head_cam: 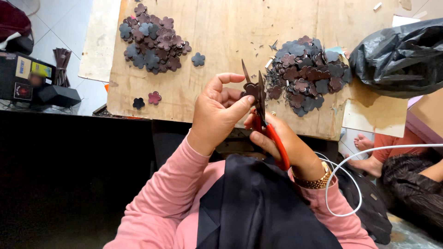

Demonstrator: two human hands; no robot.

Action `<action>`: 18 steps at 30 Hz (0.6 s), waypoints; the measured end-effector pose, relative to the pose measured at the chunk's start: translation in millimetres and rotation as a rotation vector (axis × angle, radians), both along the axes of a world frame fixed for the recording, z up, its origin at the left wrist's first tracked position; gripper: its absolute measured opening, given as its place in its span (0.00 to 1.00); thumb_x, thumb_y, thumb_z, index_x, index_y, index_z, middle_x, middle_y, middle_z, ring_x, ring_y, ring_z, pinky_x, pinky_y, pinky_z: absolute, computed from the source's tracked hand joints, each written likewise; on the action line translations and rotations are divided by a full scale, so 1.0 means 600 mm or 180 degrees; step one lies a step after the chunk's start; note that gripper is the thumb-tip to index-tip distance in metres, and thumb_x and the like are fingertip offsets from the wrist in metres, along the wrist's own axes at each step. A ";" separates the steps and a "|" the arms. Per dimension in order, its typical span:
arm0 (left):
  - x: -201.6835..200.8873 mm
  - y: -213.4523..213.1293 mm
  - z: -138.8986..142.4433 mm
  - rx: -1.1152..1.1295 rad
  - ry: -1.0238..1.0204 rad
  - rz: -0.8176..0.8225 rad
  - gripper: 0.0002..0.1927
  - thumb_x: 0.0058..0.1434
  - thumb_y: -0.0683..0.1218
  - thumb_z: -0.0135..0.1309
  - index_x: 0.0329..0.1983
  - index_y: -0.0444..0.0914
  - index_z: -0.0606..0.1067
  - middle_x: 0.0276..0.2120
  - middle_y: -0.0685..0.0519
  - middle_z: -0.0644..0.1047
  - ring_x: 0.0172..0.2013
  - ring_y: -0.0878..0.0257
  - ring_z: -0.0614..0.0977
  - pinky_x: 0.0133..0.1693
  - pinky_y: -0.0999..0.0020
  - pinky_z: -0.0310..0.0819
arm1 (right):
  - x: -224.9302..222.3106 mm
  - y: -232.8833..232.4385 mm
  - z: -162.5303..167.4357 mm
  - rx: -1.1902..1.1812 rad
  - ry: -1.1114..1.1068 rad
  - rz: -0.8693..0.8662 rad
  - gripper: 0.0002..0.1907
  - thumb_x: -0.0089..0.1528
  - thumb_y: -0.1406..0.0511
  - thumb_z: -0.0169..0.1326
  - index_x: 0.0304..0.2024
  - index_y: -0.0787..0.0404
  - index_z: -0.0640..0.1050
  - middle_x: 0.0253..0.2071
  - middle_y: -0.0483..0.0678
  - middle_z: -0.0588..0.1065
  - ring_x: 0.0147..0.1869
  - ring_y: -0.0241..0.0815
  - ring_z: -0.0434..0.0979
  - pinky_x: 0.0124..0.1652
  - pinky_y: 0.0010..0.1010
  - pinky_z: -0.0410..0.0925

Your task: The person sits at a workbench and uses red-handled scissors to trim the edges of small flower-shaped leather pieces one at a time, taking each piece from a pile, rotating it while cutting, and placing it back on the table. Trimmed pieces accumulate in a separate pile on the board.

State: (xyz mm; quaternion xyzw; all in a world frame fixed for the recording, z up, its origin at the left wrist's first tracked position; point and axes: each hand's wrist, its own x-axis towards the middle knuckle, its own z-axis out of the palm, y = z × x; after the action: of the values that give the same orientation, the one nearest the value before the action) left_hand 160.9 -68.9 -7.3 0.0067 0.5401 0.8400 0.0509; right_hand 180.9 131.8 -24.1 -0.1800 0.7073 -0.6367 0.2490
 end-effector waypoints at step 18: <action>0.004 0.004 0.006 -0.0006 0.0003 -0.0017 0.20 0.64 0.35 0.59 0.57 0.32 0.67 0.36 0.46 0.82 0.34 0.69 0.82 0.37 0.77 0.76 | 0.003 0.002 -0.015 -0.0184 0.0037 -0.0112 0.25 0.68 0.48 0.51 0.53 0.63 0.70 0.45 0.43 0.69 0.47 0.32 0.69 0.46 0.25 0.68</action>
State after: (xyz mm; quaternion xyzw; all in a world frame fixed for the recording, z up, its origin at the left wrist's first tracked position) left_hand 163.5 -66.6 -3.8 0.0085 0.5409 0.8394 0.0529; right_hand 182.8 132.9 -33.0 -0.1784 0.6930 -0.6601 0.2284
